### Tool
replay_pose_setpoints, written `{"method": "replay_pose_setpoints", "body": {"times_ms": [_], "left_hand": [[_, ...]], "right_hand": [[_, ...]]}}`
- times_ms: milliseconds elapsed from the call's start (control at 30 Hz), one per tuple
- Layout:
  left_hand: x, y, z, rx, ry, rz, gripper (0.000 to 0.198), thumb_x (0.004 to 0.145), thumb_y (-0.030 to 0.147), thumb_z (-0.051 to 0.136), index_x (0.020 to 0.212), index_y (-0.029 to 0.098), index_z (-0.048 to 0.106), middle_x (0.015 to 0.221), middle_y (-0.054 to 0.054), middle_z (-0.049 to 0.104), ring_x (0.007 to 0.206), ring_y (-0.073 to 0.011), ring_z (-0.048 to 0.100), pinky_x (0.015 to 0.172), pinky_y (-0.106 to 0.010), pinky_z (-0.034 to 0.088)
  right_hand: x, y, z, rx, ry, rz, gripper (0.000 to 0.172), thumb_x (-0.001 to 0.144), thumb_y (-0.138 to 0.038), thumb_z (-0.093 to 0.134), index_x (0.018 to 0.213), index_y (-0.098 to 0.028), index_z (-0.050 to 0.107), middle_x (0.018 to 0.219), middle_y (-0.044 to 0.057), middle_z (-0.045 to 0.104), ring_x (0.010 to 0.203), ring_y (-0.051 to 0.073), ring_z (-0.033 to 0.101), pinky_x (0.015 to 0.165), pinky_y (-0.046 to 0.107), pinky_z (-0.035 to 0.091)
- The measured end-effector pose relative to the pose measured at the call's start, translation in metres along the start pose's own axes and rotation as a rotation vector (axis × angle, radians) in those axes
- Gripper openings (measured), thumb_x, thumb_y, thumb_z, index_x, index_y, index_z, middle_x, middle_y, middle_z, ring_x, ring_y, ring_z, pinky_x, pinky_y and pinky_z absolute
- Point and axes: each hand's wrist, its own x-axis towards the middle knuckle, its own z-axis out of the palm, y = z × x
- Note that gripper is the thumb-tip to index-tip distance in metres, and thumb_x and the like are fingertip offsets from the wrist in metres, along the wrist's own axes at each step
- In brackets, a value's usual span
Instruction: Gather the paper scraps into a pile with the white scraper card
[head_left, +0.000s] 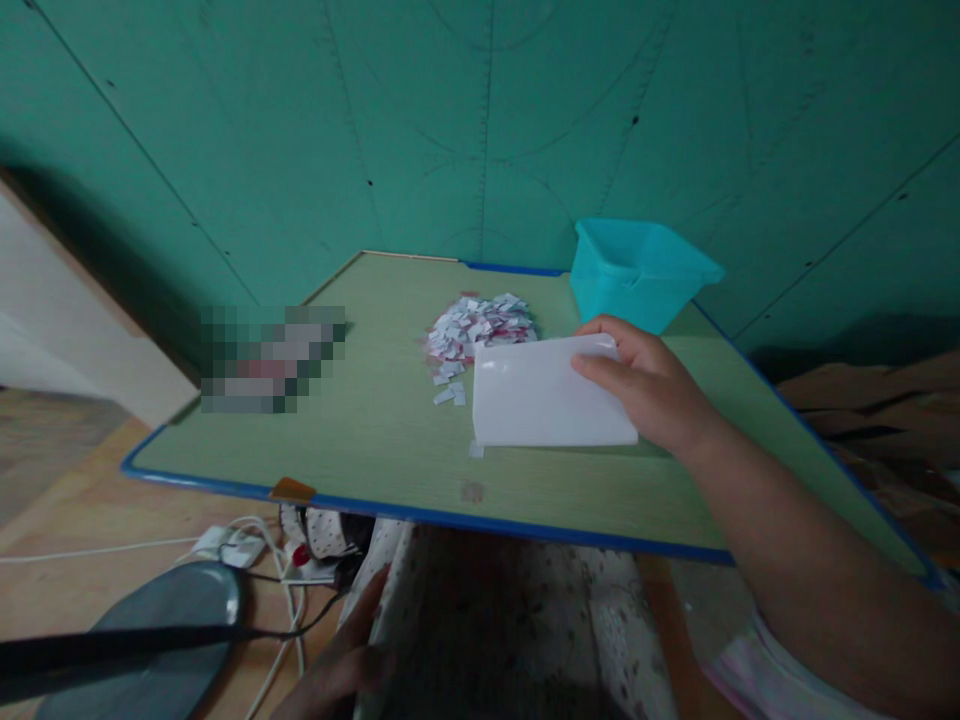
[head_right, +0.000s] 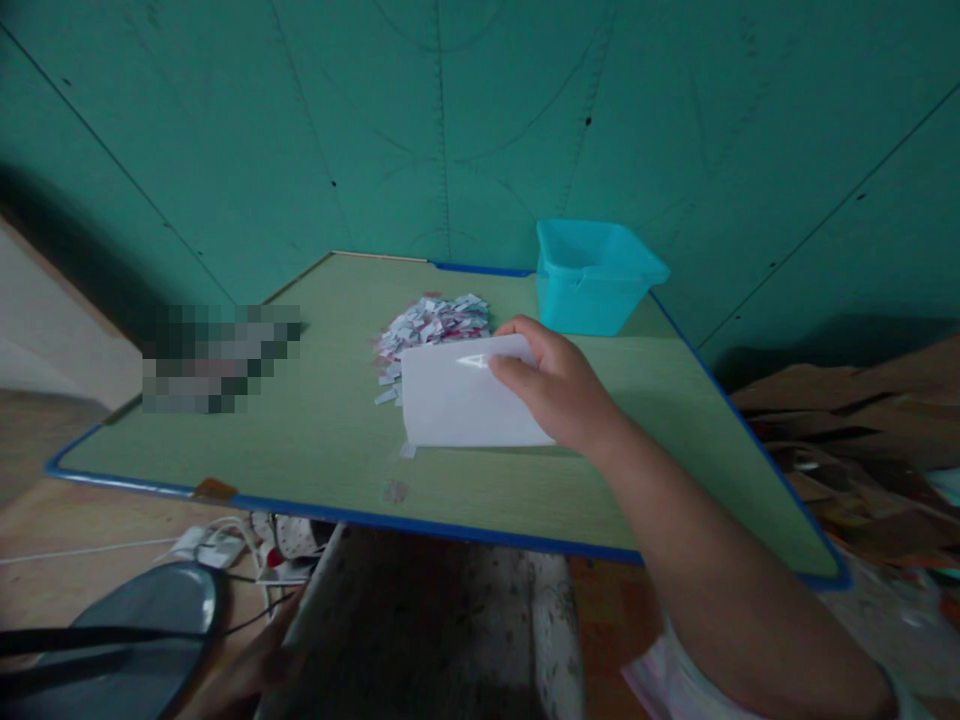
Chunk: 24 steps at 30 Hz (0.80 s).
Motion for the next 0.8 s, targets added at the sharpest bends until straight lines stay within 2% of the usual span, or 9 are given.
{"method": "replay_pose_setpoints", "body": {"times_ms": [67, 133, 233, 367, 500, 667, 800], "left_hand": [[-0.008, 0.007, 0.018, -0.046, -0.03, -0.045, 0.087, 0.057, 0.015, 0.067, 0.132, 0.02, 0.022, 0.075, -0.002, 0.068, 0.091, -0.0268, 0.057, 0.071, -0.03, 0.047], [-0.016, 0.015, 0.035, -0.176, -0.089, -0.141, 0.085, 0.055, 0.023, 0.065, 0.131, 0.02, 0.025, 0.081, -0.003, 0.069, 0.097, -0.029, 0.054, 0.075, -0.033, 0.046], [-0.021, 0.022, 0.049, -0.236, -0.104, -0.158, 0.087, 0.051, 0.022, 0.065, 0.129, 0.021, 0.026, 0.086, -0.003, 0.068, 0.104, -0.029, 0.05, 0.079, -0.033, 0.045], [-0.019, 0.023, 0.049, -0.232, -0.074, -0.126, 0.088, 0.046, 0.019, 0.067, 0.126, 0.017, 0.03, 0.09, -0.004, 0.068, 0.109, -0.0291, 0.046, 0.078, -0.03, 0.046], [-0.019, 0.023, 0.047, -0.258, -0.092, -0.12, 0.082, 0.049, 0.02, 0.067, 0.124, 0.018, 0.034, 0.093, -0.003, 0.067, 0.111, -0.0282, 0.045, 0.079, -0.03, 0.046], [-0.024, 0.027, 0.055, -0.303, -0.125, -0.131, 0.085, 0.05, 0.02, 0.065, 0.127, 0.019, 0.028, 0.086, -0.002, 0.069, 0.107, -0.0276, 0.049, 0.08, -0.032, 0.044], [-0.024, 0.028, 0.056, -0.277, -0.157, -0.129, 0.088, 0.05, 0.019, 0.063, 0.128, 0.019, 0.025, 0.085, -0.001, 0.069, 0.106, -0.0266, 0.05, 0.079, -0.03, 0.045]], "right_hand": [[0.0, 0.0, 0.0, -0.015, 0.028, -0.005, 0.011, 0.071, -0.03, 0.05, 0.078, -0.022, 0.047, 0.059, -0.004, 0.047, 0.048, 0.01, 0.045, 0.04, 0.021, 0.032], [0.001, 0.001, 0.0, -0.03, 0.035, -0.006, 0.01, 0.071, -0.029, 0.05, 0.078, -0.022, 0.047, 0.059, -0.003, 0.047, 0.048, 0.01, 0.045, 0.04, 0.021, 0.032], [0.002, 0.004, -0.001, -0.065, 0.05, -0.034, 0.011, 0.072, -0.031, 0.049, 0.079, -0.022, 0.047, 0.061, -0.003, 0.048, 0.05, 0.01, 0.046, 0.041, 0.021, 0.032], [0.003, 0.009, 0.002, -0.152, 0.045, -0.106, 0.017, 0.075, -0.035, 0.048, 0.085, -0.021, 0.047, 0.065, -0.002, 0.049, 0.056, 0.011, 0.047, 0.045, 0.022, 0.034], [0.004, 0.009, 0.005, -0.16, 0.074, -0.155, 0.018, 0.076, -0.035, 0.048, 0.087, -0.021, 0.048, 0.068, -0.001, 0.05, 0.059, 0.011, 0.047, 0.049, 0.023, 0.036], [0.007, 0.009, 0.0, -0.096, 0.184, -0.093, 0.015, 0.075, -0.035, 0.049, 0.083, -0.022, 0.046, 0.066, -0.002, 0.05, 0.056, 0.012, 0.046, 0.048, 0.024, 0.035], [0.009, 0.012, -0.001, -0.158, 0.21, -0.098, 0.018, 0.074, -0.036, 0.049, 0.084, -0.022, 0.047, 0.068, -0.001, 0.051, 0.058, 0.013, 0.047, 0.048, 0.024, 0.035]]}}
